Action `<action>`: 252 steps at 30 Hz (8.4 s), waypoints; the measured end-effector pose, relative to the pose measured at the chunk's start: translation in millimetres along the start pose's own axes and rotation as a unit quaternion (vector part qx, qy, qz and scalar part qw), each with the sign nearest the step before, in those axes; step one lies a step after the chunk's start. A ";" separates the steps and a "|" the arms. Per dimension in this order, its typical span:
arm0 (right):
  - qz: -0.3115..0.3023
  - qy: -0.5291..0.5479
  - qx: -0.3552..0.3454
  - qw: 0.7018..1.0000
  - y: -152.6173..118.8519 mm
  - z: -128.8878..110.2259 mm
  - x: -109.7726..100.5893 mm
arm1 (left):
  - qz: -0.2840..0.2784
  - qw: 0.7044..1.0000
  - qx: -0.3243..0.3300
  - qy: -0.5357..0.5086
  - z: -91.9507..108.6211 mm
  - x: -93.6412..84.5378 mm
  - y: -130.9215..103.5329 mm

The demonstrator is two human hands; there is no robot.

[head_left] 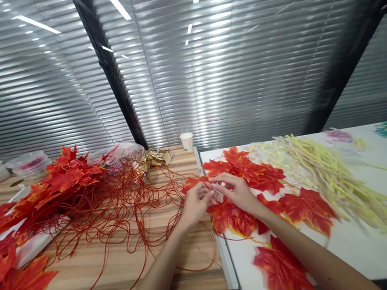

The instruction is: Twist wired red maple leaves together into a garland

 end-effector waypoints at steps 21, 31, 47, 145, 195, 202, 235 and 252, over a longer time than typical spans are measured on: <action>-0.037 0.095 0.032 0.994 1.1 6.2 5.5 | -0.108 0.989 0.021 0.097 -8.2 6.5 -4.5; -0.020 0.100 0.041 0.994 2.8 10.0 3.7 | -0.094 0.993 0.010 0.072 -6.9 5.2 -2.5; -0.015 0.053 0.021 0.998 4.5 11.5 1.0 | -0.093 0.990 0.004 0.104 -9.4 3.3 -2.0; -0.030 -0.061 -0.099 0.993 -2.4 -0.6 7.4 | -0.002 0.992 -0.122 0.025 -25.5 -3.7 -0.2; -0.026 -0.081 -0.116 0.990 -3.0 4.3 8.9 | -0.007 0.992 -0.109 0.060 -20.7 -3.1 -0.7; -0.022 -0.084 -0.114 0.990 -2.6 4.2 9.1 | -0.010 0.993 -0.102 0.060 -19.4 -3.9 -0.3; -0.034 -0.086 -0.106 0.990 -3.2 5.5 9.9 | -0.011 0.991 -0.095 0.091 -28.5 -6.3 0.0; -0.030 -0.093 -0.110 0.989 -3.1 6.5 10.2 | 0.007 0.993 -0.079 0.086 -28.4 -7.7 1.0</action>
Point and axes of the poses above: each hand's wrist, its own y-axis towards the middle knuckle, its own x-axis out of the palm, z = x × y, the point moved 4 cm from there along y, towards the middle knuckle, and after that the axes turned 9 degrees about x, right-handed, at the moved point
